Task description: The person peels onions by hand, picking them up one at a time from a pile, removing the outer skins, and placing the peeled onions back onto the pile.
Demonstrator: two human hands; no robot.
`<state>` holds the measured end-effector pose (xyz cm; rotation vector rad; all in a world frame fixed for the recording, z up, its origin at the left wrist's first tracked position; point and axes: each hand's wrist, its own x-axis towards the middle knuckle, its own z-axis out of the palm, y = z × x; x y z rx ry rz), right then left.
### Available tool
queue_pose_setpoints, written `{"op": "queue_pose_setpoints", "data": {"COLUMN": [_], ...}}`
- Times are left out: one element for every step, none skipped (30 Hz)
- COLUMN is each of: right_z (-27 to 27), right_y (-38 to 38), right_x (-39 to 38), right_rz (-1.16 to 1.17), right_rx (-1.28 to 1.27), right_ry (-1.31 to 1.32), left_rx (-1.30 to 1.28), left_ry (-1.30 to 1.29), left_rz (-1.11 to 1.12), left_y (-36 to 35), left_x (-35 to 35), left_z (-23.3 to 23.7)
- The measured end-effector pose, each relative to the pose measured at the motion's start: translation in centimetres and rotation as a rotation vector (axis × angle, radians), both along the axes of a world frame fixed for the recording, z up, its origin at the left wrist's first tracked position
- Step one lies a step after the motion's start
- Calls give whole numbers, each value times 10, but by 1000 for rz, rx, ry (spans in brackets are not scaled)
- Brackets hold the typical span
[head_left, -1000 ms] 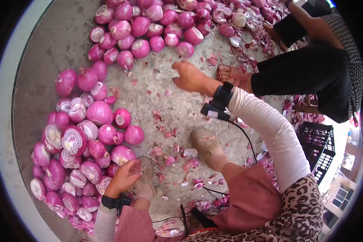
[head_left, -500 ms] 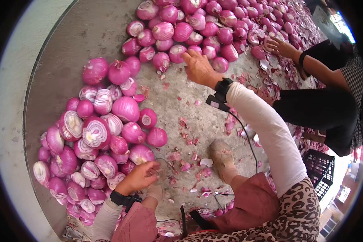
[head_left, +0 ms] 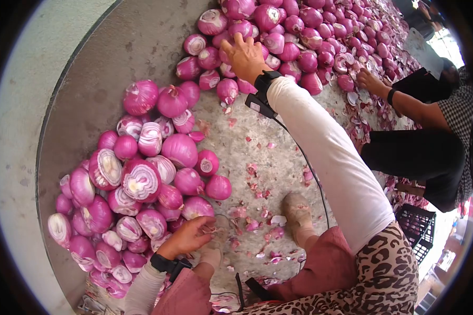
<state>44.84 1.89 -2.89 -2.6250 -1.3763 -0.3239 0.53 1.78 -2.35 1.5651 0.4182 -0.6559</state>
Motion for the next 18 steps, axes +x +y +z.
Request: {"op": "queue_pose_setpoints", "data": {"right_z": [-3, -6, -10, -15, -19, -16, -14, -11, -17, -21, -21, -21, -20, -26, -25, -24, -23, -16], "right_y": [1, 1, -1, -3, -5, -9, -16, -23, -31, -39, -47, -54, -62, -69, -74, -80, -94, -104], "right_x": [0, 0, 0, 0, 0, -6, -12, -18, -23, -24, -27, -30, -32, -32, -34, -35, -39, -47], "right_rz": [3, 7, 7, 37, 69, 74, 83, 91, 85, 86, 79, 71, 25, 21, 47, 77, 25, 27], "right_rx": [17, 33, 32, 47, 61, 58, 21, -16, 1, -1, 29, 59, 59, 58, 248, 439, 422, 416], "right_ry": [18, 36, 33, 41, 50, 53, 91, 127, 163, 161, 177, 195, 273, 277, 401, 521, 660, 665], "left_rx": [-4, -8, -9, 11, 30, 27, 39, 50, 48, 31, 16, 15, 35, 57, 56, 55, 52, 47], "left_ry": [-13, -25, -27, -36, -44, -42, -48, -55, -57, -52, -47, -44, -45, -48, -45, -39, -31, -26], "left_rz": [11, 21, 21, 1, -16, -11, -20, -29, -27, -8, 12, 13, -21, -56, -58, -48, -35, -31], "left_y": [0, 0, 0, 0, -1, -1, -1, -2, -3, -4, -6, -6, -7, -7, -8, -9, -11, -13], "left_x": [-1, -1, -1, 0, -1, -3, -3, -2, -2, -2, -2, -3, -3, -3, -3, -2, -1, 0], "left_z": [0, 0, 1, 2, 2, 3, 3, 3, 4, 4, 4, 4, 2, 2, 3, 5, 6, 7]}}
